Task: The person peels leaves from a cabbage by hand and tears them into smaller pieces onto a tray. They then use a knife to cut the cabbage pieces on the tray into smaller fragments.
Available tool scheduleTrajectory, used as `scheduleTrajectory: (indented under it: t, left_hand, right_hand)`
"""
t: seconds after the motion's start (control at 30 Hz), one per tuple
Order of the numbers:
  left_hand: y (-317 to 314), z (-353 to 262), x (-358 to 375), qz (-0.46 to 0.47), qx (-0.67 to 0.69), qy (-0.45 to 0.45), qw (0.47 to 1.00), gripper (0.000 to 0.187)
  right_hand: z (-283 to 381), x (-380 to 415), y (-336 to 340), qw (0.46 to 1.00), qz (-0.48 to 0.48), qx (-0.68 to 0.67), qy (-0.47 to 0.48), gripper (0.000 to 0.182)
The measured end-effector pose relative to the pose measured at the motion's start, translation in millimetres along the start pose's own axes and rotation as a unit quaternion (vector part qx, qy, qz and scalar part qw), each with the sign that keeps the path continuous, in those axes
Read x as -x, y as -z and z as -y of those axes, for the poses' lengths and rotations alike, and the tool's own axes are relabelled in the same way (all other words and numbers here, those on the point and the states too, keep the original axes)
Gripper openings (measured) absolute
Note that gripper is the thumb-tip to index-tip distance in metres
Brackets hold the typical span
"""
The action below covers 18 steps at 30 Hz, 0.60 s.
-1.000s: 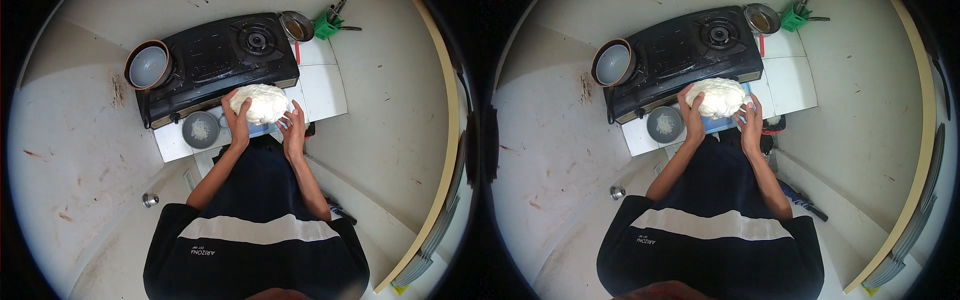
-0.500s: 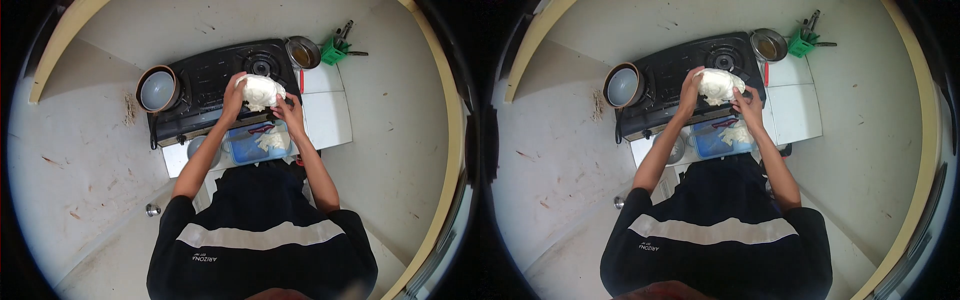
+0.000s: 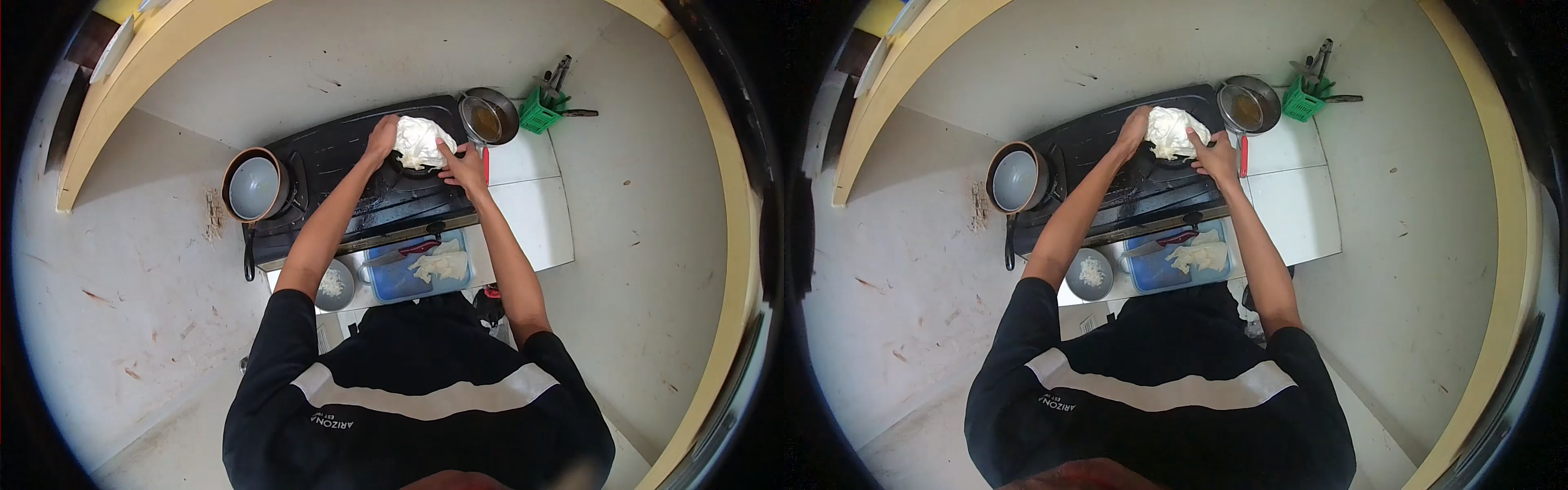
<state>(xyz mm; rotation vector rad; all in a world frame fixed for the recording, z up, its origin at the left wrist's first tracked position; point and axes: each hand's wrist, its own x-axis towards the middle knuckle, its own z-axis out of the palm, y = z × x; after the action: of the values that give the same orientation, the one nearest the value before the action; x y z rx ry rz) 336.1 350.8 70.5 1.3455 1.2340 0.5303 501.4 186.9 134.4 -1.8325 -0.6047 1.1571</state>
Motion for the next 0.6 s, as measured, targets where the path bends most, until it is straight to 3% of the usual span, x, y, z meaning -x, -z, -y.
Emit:
scheduleTrajectory:
  t: [0.17, 0.47, 0.6]
  left_hand:
    - [2.3, -3.3, 4.3, 0.003, -0.120, 0.018, 0.993, 0.062]
    - [7.7, 27.1, -19.0, 0.040, -0.109, 0.007, 0.993, 0.064]
    - [10.6, -1.1, 8.9, 0.033, -0.060, 0.045, 0.997, 0.061]
  right_hand:
    - [3.7, -12.6, 4.3, 0.998, 0.017, 0.060, -0.008, 0.077]
    - [-0.7, -12.5, 5.2, 0.996, 0.011, 0.089, 0.004, 0.079]
    - [-16.7, -20.6, 7.7, 0.994, 0.018, 0.103, 0.044, 0.082]
